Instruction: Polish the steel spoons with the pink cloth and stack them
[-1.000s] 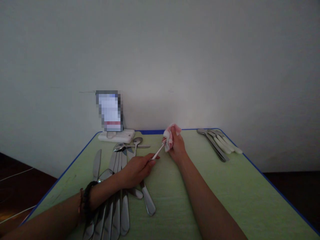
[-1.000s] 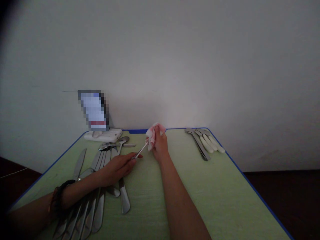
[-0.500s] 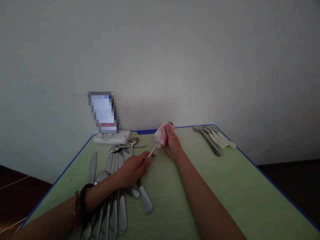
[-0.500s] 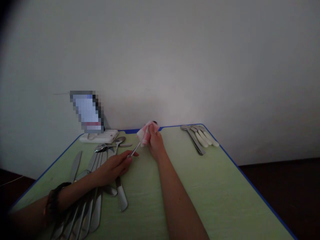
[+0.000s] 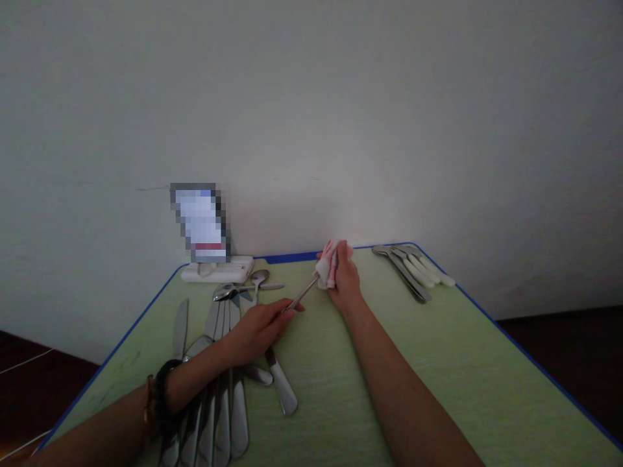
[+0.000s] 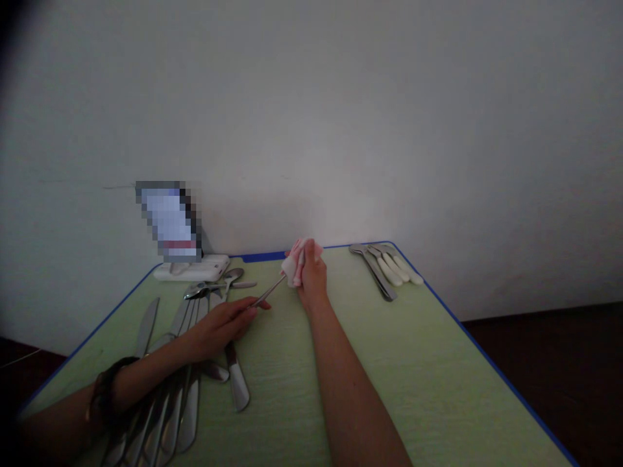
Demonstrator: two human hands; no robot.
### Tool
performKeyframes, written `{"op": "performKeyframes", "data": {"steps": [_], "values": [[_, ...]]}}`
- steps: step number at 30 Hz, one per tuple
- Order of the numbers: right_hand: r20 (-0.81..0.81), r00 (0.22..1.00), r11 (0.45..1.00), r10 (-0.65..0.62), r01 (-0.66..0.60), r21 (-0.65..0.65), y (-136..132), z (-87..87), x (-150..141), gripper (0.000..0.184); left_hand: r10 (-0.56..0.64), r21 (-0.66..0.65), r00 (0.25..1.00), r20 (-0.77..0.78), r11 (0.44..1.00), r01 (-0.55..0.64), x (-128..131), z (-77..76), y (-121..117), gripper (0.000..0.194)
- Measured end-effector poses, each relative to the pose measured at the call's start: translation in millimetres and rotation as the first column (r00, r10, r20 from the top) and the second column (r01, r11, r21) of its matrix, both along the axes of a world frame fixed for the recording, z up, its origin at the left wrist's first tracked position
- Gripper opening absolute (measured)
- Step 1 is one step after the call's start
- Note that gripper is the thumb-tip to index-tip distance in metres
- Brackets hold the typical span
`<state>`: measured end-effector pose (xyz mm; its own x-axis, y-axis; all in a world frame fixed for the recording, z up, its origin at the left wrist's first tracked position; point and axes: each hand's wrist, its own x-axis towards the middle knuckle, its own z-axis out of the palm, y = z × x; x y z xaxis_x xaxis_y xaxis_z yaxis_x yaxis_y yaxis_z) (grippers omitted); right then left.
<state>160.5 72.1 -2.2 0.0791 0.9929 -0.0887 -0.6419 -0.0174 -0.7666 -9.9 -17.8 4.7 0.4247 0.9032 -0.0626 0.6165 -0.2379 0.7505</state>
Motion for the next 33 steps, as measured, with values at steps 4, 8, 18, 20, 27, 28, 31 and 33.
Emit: {"op": "performKeyframes", "data": {"steps": [4,8,18,20,27,28,31,33], "values": [[0.124,0.992,0.999,-0.005,0.0,0.042,-1.9,0.1,0.9,0.043,-0.024,-0.05,0.998,0.049,0.998,0.026,-1.2,0.9,-0.3,0.044],[0.168,0.986,0.999,0.014,-0.023,0.048,-1.1,-1.6,-0.4,0.047,-0.041,-0.044,0.998,0.04,0.998,0.043,-0.4,5.0,-1.0,0.044],[0.129,0.991,0.999,-0.034,0.039,-0.035,-22.4,-7.7,-37.3,0.051,0.005,-0.072,0.996,0.087,0.997,0.002,1.0,2.8,0.0,0.047],[0.136,0.991,1.0,-0.007,0.008,-0.007,-23.5,-9.4,-39.6,0.051,0.008,-0.059,0.997,0.082,0.998,-0.003,1.3,2.8,0.2,0.046],[0.116,0.993,0.998,-0.038,0.032,0.049,-13.5,-6.5,-24.1,0.044,-0.002,-0.069,0.993,0.122,0.998,0.011,-1.3,-0.3,0.0,0.047],[0.141,0.988,0.997,-0.062,0.054,0.059,-10.8,-6.7,-19.2,0.043,-0.005,-0.074,0.992,0.13,0.997,0.015,-2.0,-0.9,0.1,0.046],[0.287,0.946,0.986,-0.148,0.121,0.11,-3.2,-8.1,-2.8,0.038,-0.016,-0.106,0.986,0.167,0.994,0.034,-3.6,-2.1,0.8,0.046],[0.333,0.935,0.989,-0.124,0.088,0.122,-0.5,-8.6,6.2,0.038,-0.017,-0.132,0.979,0.202,0.99,0.045,-4.3,-2.4,1.5,0.048]]}}
